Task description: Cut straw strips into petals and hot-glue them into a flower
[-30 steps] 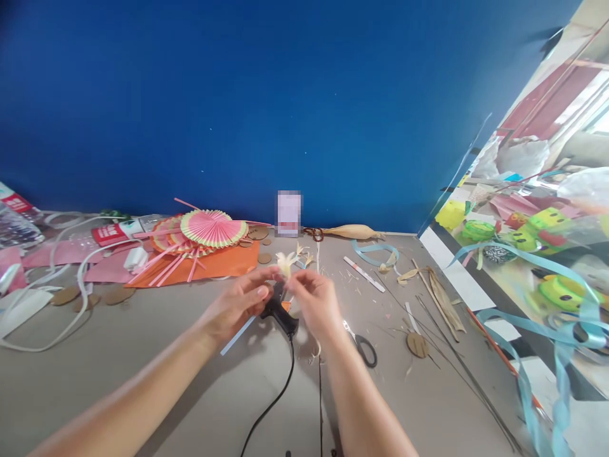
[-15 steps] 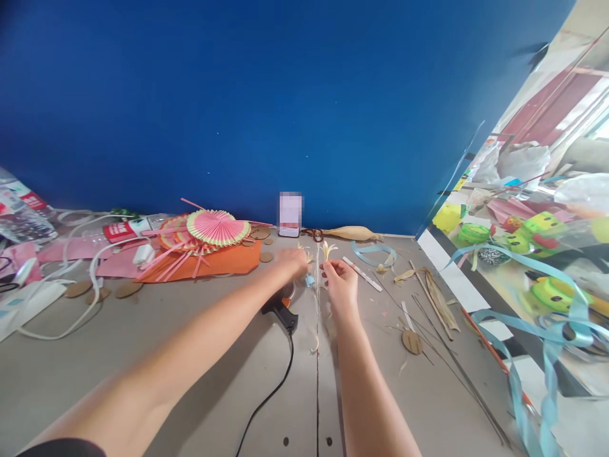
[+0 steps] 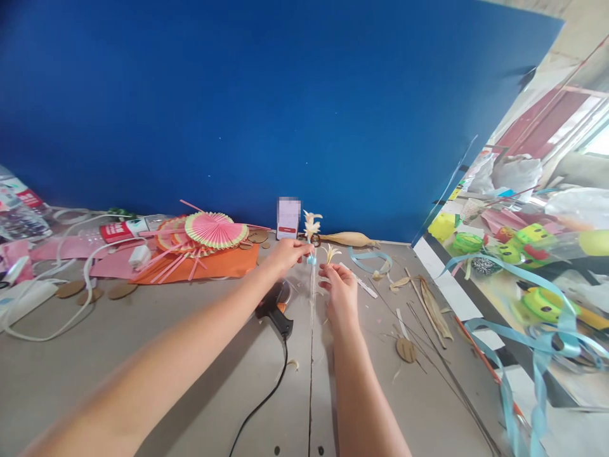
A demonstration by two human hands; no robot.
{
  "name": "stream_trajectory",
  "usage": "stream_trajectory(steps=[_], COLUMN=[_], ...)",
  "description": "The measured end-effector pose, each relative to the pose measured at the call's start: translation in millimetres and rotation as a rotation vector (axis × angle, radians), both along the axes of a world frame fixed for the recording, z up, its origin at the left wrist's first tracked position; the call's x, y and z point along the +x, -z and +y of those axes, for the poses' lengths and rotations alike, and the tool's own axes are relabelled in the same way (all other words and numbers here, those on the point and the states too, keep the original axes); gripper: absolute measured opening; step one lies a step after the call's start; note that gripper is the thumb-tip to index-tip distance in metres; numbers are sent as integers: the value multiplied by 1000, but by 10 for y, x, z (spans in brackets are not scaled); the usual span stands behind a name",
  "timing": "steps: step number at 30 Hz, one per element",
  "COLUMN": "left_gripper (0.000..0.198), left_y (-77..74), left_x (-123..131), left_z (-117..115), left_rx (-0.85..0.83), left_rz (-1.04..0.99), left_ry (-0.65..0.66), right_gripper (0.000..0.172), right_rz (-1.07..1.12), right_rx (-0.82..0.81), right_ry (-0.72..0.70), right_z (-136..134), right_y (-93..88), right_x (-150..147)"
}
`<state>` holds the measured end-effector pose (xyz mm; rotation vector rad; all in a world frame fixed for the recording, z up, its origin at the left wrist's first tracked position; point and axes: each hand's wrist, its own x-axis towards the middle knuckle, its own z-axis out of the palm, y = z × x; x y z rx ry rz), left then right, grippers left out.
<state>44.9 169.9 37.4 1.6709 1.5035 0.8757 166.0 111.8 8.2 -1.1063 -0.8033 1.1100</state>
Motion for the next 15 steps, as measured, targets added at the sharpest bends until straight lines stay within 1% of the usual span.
stream_trajectory(steps=[1, 2, 3, 4, 5, 7, 9, 11, 13, 15], left_gripper=[32, 33, 33, 32, 30, 28, 25, 24, 21, 18], left_y=[-52, -94, -126, -149, -163, -167, -148, -114, -71, -21], left_x=[-71, -149, -231, -312, -392, -531, -633, -694, -722, -725], left_z=[-70, -150, -238, -329, -420, -589, -725, -819, -873, -894], left_rx=[25, 43, 58, 83, 117, 157, 186, 187, 159, 131], left_rz=[-92, -335, -532, -660, -733, -768, -801, -840, -861, -884], left_ry=[3, -7, -12, -7, -5, 12, -6, -16, -12, -24], right_gripper=[15, 16, 17, 18, 18, 17, 17, 17, 17, 17], right_rz=[67, 138, 195, 230, 240, 230, 218, 220, 226, 228], right_rx=[8, 16, 21, 24, 28, 30, 30, 36, 42, 32], right_ry=[-75, -173, -282, -389, -478, -599, -636, -613, -569, -559], right_z=[-33, -74, -119, -166, -213, -300, -371, -426, -464, -485], right_y=[-40, -81, -118, -149, -174, -199, -198, -185, -170, -157], right_x=[-13, -32, -56, -87, -124, -214, -317, -415, -488, -525])
